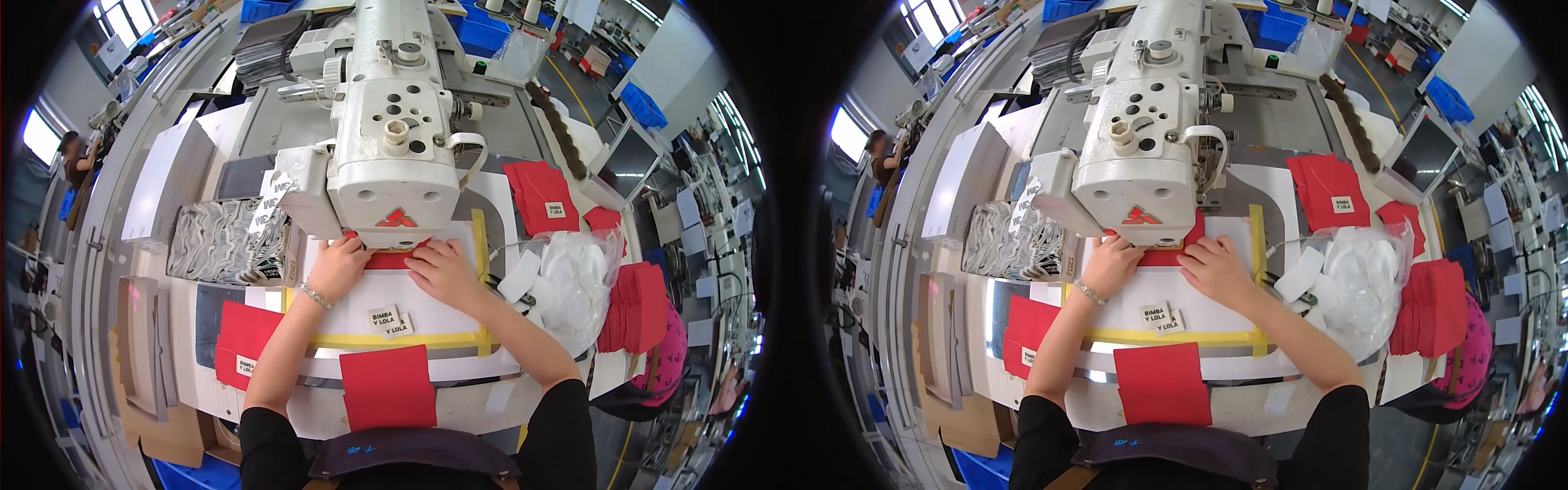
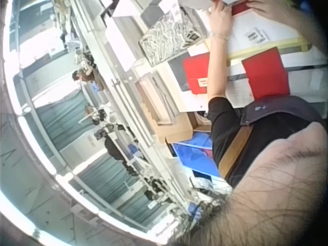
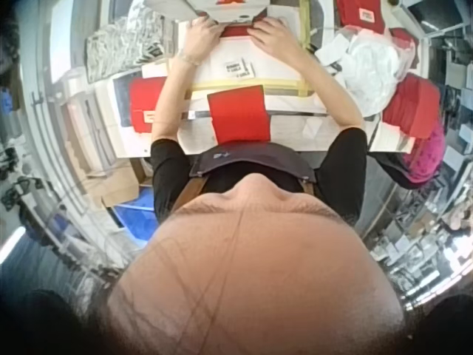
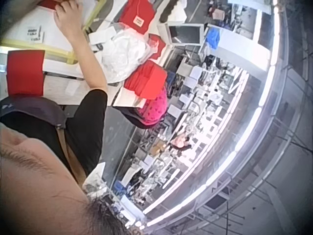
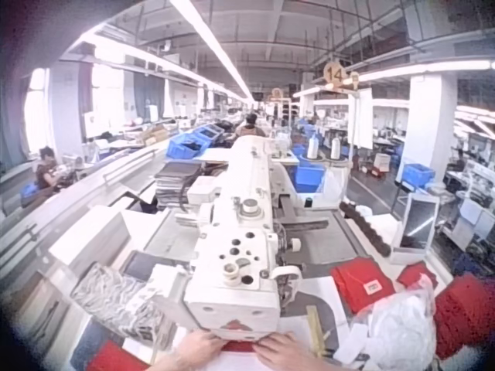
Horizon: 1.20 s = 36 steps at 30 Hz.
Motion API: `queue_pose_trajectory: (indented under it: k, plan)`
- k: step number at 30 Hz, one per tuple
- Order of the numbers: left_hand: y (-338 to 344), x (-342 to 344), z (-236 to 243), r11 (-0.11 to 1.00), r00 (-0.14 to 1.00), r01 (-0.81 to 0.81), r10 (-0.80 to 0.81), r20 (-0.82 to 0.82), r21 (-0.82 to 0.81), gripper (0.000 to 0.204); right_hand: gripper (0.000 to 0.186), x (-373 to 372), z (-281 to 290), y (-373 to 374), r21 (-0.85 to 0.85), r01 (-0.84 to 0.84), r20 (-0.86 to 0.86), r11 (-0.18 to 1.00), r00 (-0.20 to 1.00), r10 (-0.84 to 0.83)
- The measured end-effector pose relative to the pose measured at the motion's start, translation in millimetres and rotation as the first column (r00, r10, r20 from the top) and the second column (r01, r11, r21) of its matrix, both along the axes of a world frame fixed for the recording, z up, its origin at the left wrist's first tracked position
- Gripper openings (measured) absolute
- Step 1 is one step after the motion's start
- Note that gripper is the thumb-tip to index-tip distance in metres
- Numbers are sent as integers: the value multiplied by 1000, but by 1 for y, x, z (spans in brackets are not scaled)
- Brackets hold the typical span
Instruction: The person places white rectangular labels onto red fabric pieces and sews them using a sewing machine. They repeatedly pick up labels, align them on the fabric, guide the fabric under the needle, and trim threads with scissors. Finished pieces are stacked to the left.
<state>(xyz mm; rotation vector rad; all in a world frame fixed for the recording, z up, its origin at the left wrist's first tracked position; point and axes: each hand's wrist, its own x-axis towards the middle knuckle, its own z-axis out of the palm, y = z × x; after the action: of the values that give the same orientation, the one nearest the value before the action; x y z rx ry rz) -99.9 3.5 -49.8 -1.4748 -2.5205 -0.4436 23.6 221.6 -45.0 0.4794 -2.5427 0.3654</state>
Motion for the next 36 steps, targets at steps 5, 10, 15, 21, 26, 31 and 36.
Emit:
queue_pose_trajectory:
  k: [5,10,15,21,26,31,36]
  plan:
    - [-19,4,23,996,995,-87,87,58,-5,29,19,11,18,9,91,74,135,993,987,-86]
    - [-28,2,26,997,997,-73,73,16,-19,24,17,12,20,14,105,101,159,989,980,-117]
    - [-25,6,20,1000,1000,5,-5,-3,25,16,11,14,25,16,166,97,226,981,965,-133]
    - [-12,23,18,996,996,86,-86,1,6,12,6,27,32,28,232,80,197,969,972,-127]
    - [-9,23,20,997,997,71,-71,3,-7,12,4,26,33,28,230,67,177,971,978,-109]
    - [-9,26,17,999,999,48,-48,-16,12,16,5,20,24,25,267,104,83,958,988,-130]
    - [1,40,18,997,994,-39,45,-97,62,26,8,23,23,23,117,158,123,980,977,-173]
